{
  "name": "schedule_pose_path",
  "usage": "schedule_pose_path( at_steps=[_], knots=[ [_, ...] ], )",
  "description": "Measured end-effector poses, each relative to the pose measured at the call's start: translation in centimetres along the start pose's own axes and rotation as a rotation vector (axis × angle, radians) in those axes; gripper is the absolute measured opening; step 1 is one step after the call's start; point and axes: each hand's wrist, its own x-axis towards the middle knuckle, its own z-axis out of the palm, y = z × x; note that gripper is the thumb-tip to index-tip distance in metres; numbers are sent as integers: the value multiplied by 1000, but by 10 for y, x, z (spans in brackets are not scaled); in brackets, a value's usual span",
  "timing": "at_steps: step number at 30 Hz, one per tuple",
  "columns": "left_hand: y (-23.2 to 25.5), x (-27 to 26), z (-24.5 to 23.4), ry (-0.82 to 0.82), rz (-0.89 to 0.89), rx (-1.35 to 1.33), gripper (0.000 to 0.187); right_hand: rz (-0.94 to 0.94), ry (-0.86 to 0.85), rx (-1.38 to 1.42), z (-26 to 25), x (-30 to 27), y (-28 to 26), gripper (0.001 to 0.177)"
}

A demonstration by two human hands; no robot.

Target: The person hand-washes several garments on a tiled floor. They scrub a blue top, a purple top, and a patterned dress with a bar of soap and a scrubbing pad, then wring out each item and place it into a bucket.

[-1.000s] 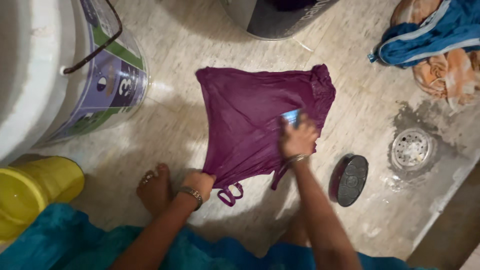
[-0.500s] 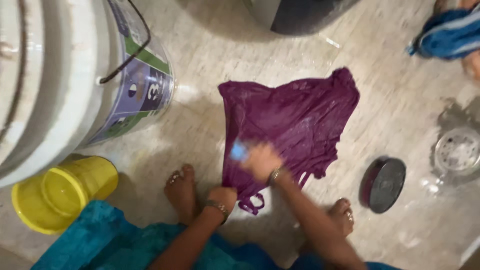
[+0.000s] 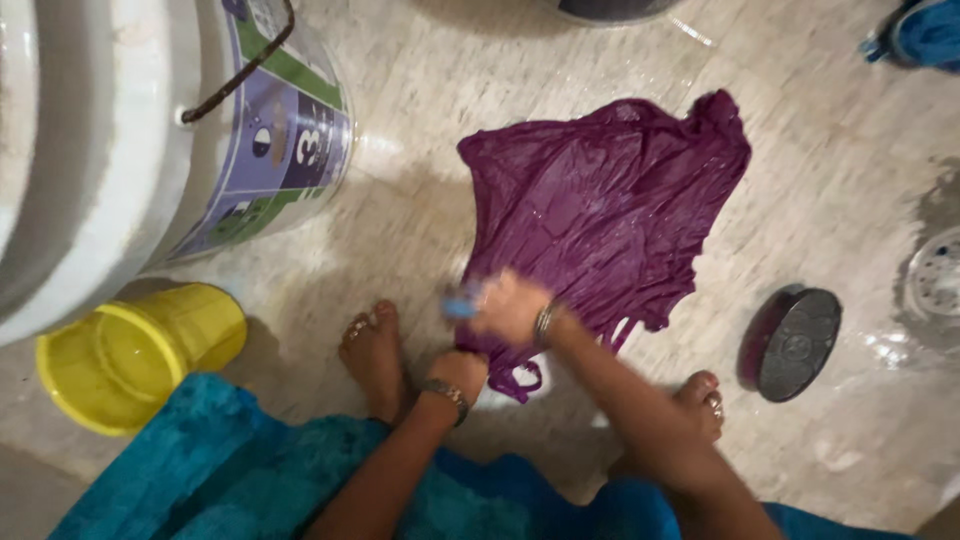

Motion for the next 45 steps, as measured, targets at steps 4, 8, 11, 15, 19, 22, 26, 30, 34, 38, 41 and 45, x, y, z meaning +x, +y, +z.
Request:
schedule_pose_path(
  at_steps=[4, 8, 11, 15, 19, 22, 26, 30, 34, 38, 41, 45],
  knots=[
    [3, 10, -11, -101, 23, 33, 27, 447, 243, -195, -26, 17, 122, 41],
    [8, 1, -40, -99, -5, 81, 20, 736, 411, -248, -42, 32, 118, 60],
    [12, -10, -55, -128, -17, 47, 20, 628, 231, -51, -20, 14, 30, 59],
    [11, -13, -68, -100, -16, -23, 20, 315, 145, -229, 28, -57, -22, 58],
    [19, -18, -70, -118, -56, -17, 22, 936, -139, 2, 62, -154, 77, 60],
    [17, -15, -82, -142, -56, -29, 21, 1263, 634, -396, 45, -189, 146, 74],
    [18, -10, -77, -159, -11, -7, 20, 1185, 1008, -46, -6, -167, 129, 67],
    [16, -13, -62, -143, -56, -19, 19, 721, 622, -97, -22, -54, 20, 28],
    [15, -12, -66, -111, -43, 6, 20, 361, 830, -191, -8, 27, -38, 41],
    [20, -11, -66, -97, -103, -13, 23, 707, -61, -25, 16, -33, 57, 33],
    [15, -14, -68, -111, -79, -10, 19, 1422, 642, 176, 25, -117, 171, 55],
    [18, -13, -80, -192, -51, -27, 19, 1230, 469, -306, 15, -163, 202, 57]
  ],
)
